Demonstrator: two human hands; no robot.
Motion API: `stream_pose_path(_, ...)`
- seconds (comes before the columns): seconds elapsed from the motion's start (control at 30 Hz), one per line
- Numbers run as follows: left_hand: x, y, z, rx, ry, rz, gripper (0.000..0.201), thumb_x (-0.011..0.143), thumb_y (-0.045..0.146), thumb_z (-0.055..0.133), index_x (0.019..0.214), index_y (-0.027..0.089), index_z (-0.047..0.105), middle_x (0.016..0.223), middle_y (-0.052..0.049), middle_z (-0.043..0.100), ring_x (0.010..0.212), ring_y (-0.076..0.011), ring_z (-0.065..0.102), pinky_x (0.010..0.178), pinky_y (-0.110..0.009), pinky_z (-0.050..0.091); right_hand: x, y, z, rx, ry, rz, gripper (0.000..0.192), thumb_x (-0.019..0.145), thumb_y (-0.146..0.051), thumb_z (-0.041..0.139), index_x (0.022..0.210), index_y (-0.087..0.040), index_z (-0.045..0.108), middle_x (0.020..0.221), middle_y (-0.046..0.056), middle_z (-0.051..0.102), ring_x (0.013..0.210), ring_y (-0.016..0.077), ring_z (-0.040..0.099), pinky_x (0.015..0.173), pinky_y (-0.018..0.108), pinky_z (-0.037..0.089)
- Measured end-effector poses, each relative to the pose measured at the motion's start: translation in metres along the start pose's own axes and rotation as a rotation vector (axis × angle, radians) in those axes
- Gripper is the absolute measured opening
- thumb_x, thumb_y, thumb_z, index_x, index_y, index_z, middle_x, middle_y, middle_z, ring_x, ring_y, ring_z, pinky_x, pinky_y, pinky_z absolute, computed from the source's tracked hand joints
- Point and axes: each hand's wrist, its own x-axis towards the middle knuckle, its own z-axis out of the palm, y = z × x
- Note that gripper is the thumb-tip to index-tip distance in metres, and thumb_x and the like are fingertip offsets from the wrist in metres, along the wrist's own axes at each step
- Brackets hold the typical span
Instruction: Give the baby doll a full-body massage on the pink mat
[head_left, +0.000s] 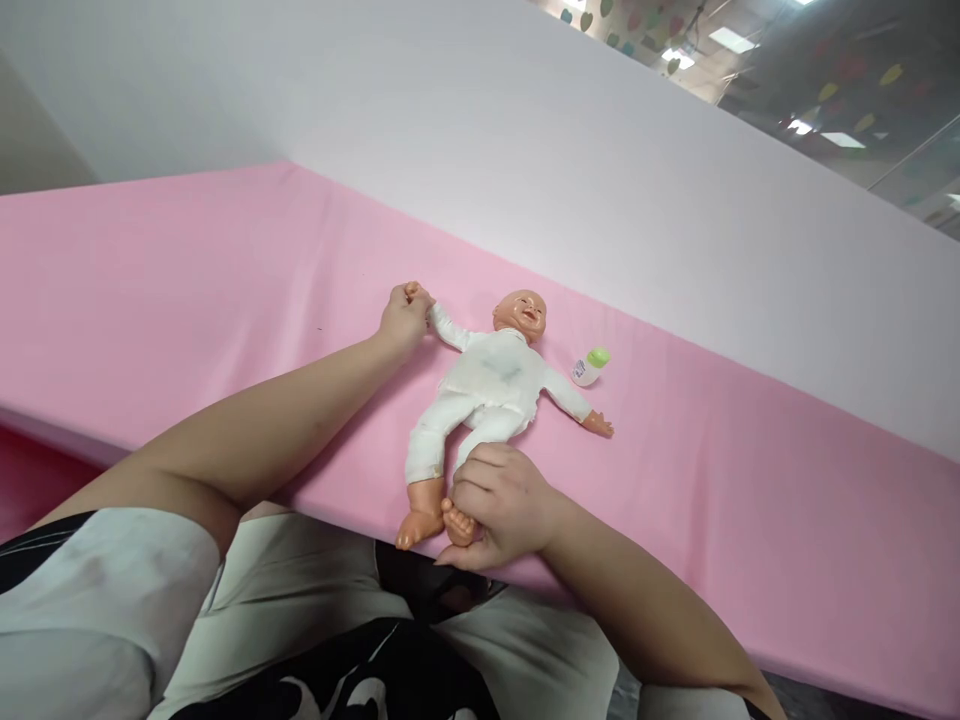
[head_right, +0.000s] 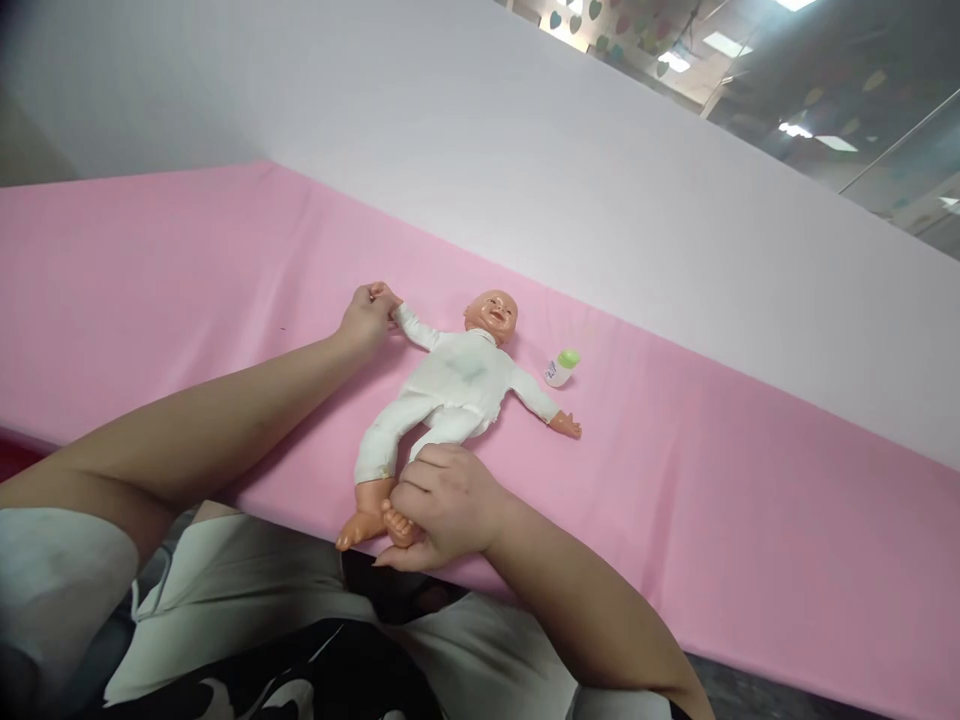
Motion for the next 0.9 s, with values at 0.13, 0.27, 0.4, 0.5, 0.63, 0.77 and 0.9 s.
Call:
stream_pose_path(0.13,0.009,-0.003,-0.014,0.217,0.061,-0.004,0.055,0.093,0.035,0.060,0.144,0.021,0.051,0.137,-0.014,0.065,0.123,-0.0300,0.065,0.101,-0.043,0.054,0.003,0.000,-0.001,0.039,-0.057,0.016,0.056,0.082,-0.079,0.070,0.078,-0.024,0.060,0.074,0.002,0.061,0.073,0.0197,0.055,0.067,0.037,0.047)
stream_pose_path(0.27,0.006,-0.001,-0.025,0.461,-0.031,0.122,0.058,0.088,0.034,0.063,0.142,0.013,0.057,0.145,-0.022,0.059,0.133,-0.0398,0.056,0.113,-0.055,0.045,0.002,0.006,-0.014,0.180,0.026,0.048,0.055,0.085,-0.077,0.070,0.089,-0.023,0.063,0.083,0.004,0.070,0.076,0.0197,0.063,0.073,0.036,0.053)
stream_pose_path(0.4,0.007,-0.001,-0.028,0.622,-0.078,0.126,0.055,0.083,0.042,0.065,0.133,0.016,0.068,0.145,-0.024,0.057,0.134,-0.0457,0.053,0.111,-0.060,0.045,-0.011,0.027,-0.029,0.202,0.278,0.278,0.041,0.097,-0.063,0.059,0.097,-0.022,0.067,0.088,0.007,0.074,0.079,0.0210,0.069,0.074,0.037,0.056)
stream_pose_path(0.5,0.004,-0.003,-0.025,0.704,-0.056,0.227,0.050,0.087,0.044,0.061,0.128,0.017,0.072,0.145,-0.023,0.058,0.140,-0.0468,0.047,0.118,-0.065,0.037,-0.024,0.051,-0.034,0.042,0.357,0.606,0.032,0.100,-0.047,0.056,0.080,-0.023,0.064,0.073,0.002,0.069,0.068,0.0191,0.062,0.068,0.034,0.050)
stream_pose_path(0.63,-0.022,0.005,-0.013,0.709,-0.067,0.535,0.049,0.095,0.044,0.053,0.135,0.021,0.070,0.156,-0.015,0.054,0.152,-0.0383,0.040,0.131,-0.061,0.019,-0.034,0.080,-0.033,-0.174,0.230,1.003,0.030,0.100,-0.039,0.053,0.079,-0.023,0.064,0.073,0.002,0.068,0.069,0.0197,0.061,0.068,0.033,0.044)
stream_pose_path(0.77,-0.058,0.021,0.009,0.595,-0.310,0.668,0.056,0.097,0.050,0.049,0.141,0.019,0.065,0.161,-0.013,0.051,0.150,-0.0314,0.046,0.127,-0.049,0.035,-0.034,0.095,-0.029,-0.296,-0.060,1.219,0.028,0.104,-0.031,0.047,0.094,-0.020,0.071,0.089,0.009,0.074,0.082,0.0239,0.066,0.075,0.034,0.042)
stream_pose_path(0.9,-0.078,0.035,0.038,0.514,-0.487,0.601,0.057,0.100,0.054,0.043,0.136,0.016,0.066,0.151,-0.017,0.062,0.142,-0.0317,0.057,0.123,-0.046,0.041,-0.032,0.099,-0.023,-0.375,-0.161,1.262,0.027,0.102,-0.021,0.046,0.104,-0.015,0.072,0.108,0.017,0.073,0.099,0.0281,0.067,0.088,0.037,0.043)
